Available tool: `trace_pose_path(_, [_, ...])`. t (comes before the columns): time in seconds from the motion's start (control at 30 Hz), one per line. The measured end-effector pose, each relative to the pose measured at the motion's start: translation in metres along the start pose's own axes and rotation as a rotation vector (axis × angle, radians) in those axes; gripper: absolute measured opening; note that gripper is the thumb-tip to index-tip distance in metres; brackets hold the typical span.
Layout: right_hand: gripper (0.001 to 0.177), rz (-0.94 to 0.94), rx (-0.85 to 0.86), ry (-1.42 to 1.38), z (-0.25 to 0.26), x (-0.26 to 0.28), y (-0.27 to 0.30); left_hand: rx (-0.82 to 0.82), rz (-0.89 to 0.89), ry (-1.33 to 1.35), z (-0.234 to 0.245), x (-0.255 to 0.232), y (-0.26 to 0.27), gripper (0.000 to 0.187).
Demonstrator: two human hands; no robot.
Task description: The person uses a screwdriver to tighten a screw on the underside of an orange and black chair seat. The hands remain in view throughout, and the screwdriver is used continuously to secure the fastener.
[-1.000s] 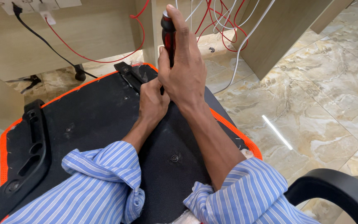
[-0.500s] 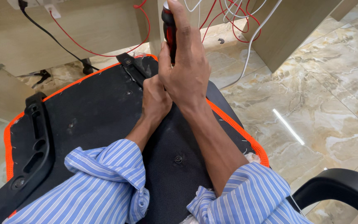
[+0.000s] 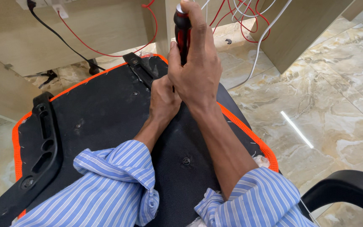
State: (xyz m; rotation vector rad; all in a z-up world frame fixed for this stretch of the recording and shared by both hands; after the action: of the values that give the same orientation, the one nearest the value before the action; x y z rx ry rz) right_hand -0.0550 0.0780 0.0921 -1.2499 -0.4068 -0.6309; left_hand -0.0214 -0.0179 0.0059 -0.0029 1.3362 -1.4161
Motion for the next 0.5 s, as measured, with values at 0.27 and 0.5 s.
trace_pose_path(0.27, [0.069, -0.005, -0.022, 0.029, 0.001, -0.006, 0.004, 0.012, -0.053, 0.009, -0.002, -0.001, 0.0, 0.007])
trace_pose_path(0.5, [0.068, 0.018, -0.03, 0.024, -0.002, -0.012, 0.003, 0.042, 0.032, 0.033, -0.005, 0.002, 0.0, 0.005])
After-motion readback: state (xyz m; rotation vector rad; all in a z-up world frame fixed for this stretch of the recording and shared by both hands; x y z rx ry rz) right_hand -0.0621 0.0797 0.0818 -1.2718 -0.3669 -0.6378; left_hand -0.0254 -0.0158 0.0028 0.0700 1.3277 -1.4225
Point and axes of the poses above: each hand's wrist, its own y-axis away from the middle knuckle, its own z-axis out of the back of the hand, x = y × z, the point moved 3 cm from there along -y, towards the middle knuckle, and after that the axes turned 10 degrees about -z, right-handed, at the moved point
